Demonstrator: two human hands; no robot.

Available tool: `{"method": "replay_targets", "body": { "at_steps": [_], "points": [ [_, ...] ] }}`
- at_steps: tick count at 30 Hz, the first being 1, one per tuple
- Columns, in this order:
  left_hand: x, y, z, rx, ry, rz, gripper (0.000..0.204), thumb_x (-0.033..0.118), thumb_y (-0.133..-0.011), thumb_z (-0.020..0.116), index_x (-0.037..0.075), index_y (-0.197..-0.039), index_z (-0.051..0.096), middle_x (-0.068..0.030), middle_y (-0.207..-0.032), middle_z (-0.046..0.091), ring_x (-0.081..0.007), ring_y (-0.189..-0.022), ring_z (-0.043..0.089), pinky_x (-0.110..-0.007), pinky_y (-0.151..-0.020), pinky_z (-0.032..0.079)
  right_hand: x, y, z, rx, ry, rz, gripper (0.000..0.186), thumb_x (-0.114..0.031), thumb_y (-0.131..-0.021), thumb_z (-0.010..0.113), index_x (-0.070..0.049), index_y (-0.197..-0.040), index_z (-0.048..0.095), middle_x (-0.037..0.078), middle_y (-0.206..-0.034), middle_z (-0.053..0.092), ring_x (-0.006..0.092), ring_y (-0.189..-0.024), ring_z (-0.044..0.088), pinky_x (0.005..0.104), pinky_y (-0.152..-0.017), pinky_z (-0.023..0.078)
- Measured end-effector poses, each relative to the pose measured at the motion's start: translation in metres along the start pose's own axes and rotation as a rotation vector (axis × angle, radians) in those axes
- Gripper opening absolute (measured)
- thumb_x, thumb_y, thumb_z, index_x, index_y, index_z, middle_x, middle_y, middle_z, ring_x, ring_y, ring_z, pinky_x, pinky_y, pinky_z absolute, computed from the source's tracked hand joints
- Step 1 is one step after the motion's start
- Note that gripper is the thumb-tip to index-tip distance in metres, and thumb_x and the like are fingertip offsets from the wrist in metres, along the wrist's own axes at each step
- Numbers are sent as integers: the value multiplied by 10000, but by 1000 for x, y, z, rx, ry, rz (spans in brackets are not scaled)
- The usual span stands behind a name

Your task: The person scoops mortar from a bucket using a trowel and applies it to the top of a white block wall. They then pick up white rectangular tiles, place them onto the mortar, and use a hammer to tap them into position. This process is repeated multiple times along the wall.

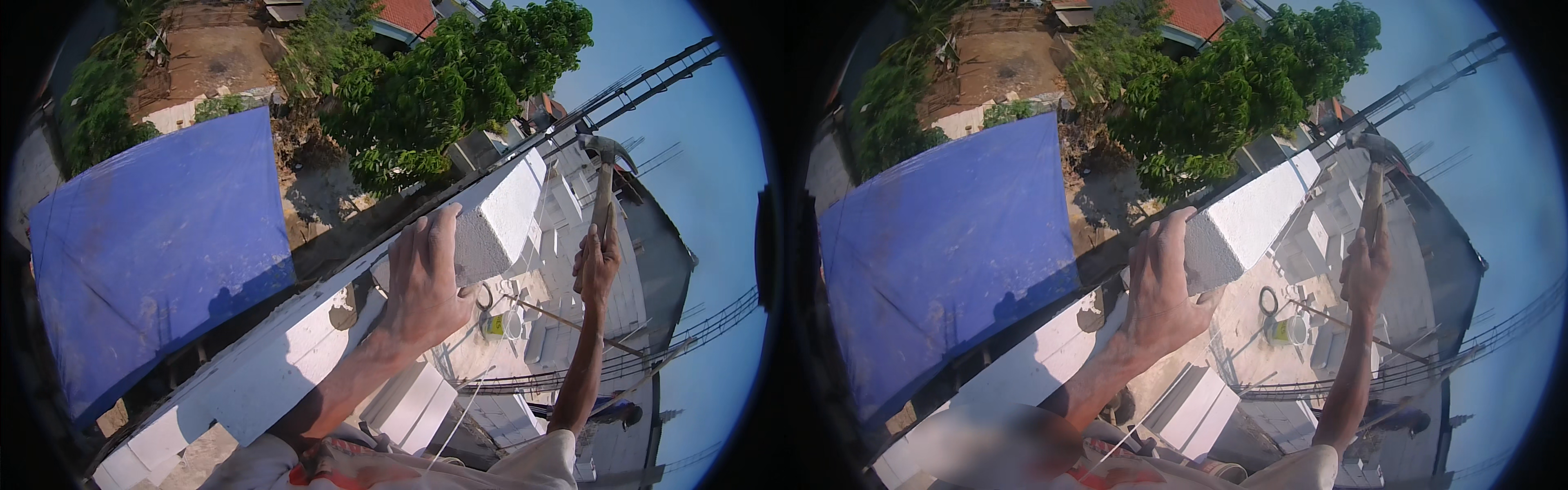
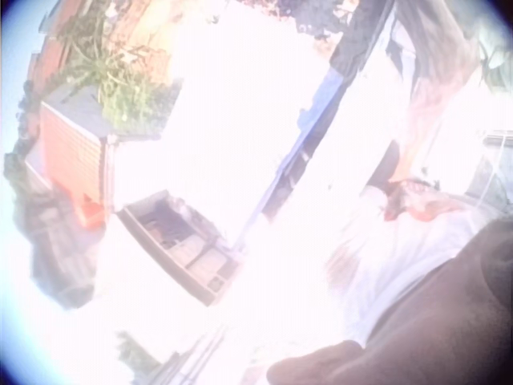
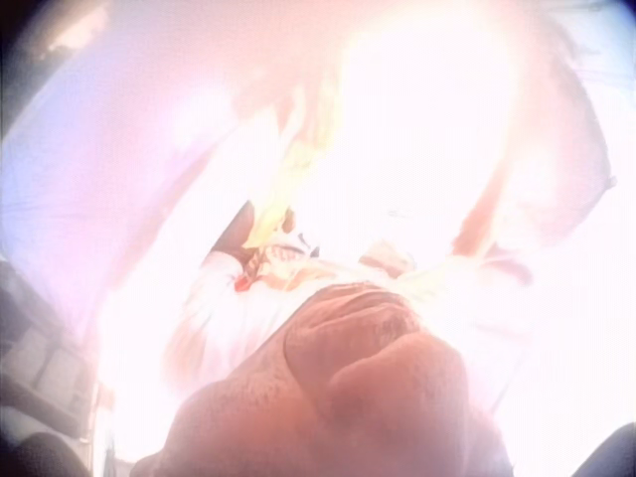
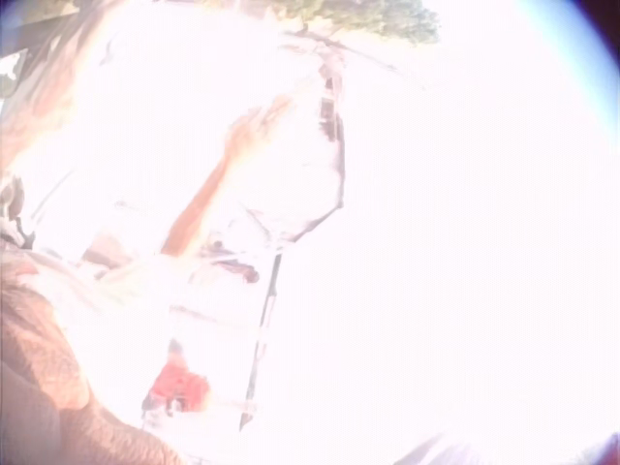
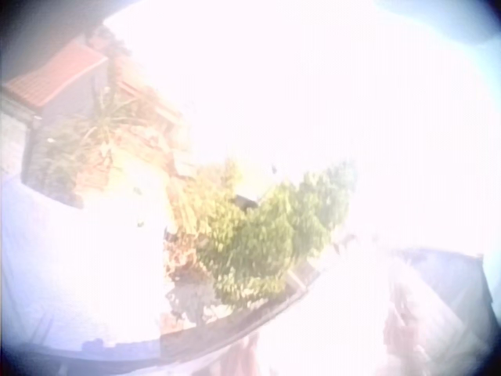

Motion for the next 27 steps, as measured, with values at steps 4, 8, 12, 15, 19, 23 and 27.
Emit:
{"method": "replay_targets", "body": {
  "at_steps": [4, 8, 12, 15, 19, 23, 27],
  "points": [
    [4, -1, -5, 23, -16, 5, 1022, 50, -679, 858, 41, -1524, 283, -230, -1296, 487, -429, -1197, 497, -574, -1000, 384, -10, 8, 10, -173, 261, 65, 515, -250, -1041, 626, -92, -1517, 510, 7, -716, 570, 75, -455, 511, 261, -350, 407],
    [3, 0, -1, 12, -19, -2, 1020, 55, -686, 860, 47, -1526, 281, -223, -1303, 488, -423, -1213, 497, -575, -999, 383, -5, -7, -16, -63, 125, 37, 525, -242, -1050, 607, -97, -1538, 479, 7, -708, 557, 76, -442, 504, 268, -340, 413],
    [-1, 2, 5, 0, -15, -25, 1024, 69, -700, 866, 51, -1532, 268, -223, -1313, 481, -424, -1232, 493, -573, -1001, 382, 5, -17, 2, -7, 112, -7, 501, -221, -1058, 585, -87, -1530, 485, 8, -699, 549, 81, -431, 505, 272, -341, 417],
    [-2, 2, 6, 11, -2, 13, 1030, 82, -718, 869, 51, -1539, 248, -225, -1319, 474, -425, -1232, 497, -578, -1002, 384, 13, -26, 17, -183, 315, 91, 487, -207, -1057, 581, -94, -1524, 500, 8, -695, 544, 84, -434, 512, 278, -344, 417],
    [2, 2, 6, 14, -23, 12, 1030, 96, -736, 872, 46, -1543, 233, -230, -1321, 468, -423, -1233, 498, -585, -989, 399, 12, -26, 8, -98, 168, 61, 490, -191, -1039, 587, -132, -1520, 514, 23, -708, 552, 97, -458, 524, 302, -370, 436],
    [3, 3, 4, 13, -47, 42, 961, 117, -799, 840, 34, -1534, 226, -256, -1322, 453, -426, -1225, 516, -555, -993, 446, 15, -15, 24, -64, 216, 88, 476, -209, -1037, 588, -157, -1508, 535, 25, -713, 558, 98, -480, 523, 316, -392, 447],
    [2, 8, 15, -46, -86, 6, 960, 169, -821, 839, 25, -1531, 209, -265, -1334, 444, -419, -1263, 510, -542, -1021, 465, 16, -17, -1, -160, 326, 115, 477, -238, -1040, 594, -175, -1510, 539, 16, -710, 553, 88, -468, 505, 300, -389, 444]
  ]
}}
Point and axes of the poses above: each hand's wrist, its own y-axis away from the middle knuckle, its own z-axis out of the palm, x = y × z, the point moved 6 cm from there along -y, towards the middle knuckle
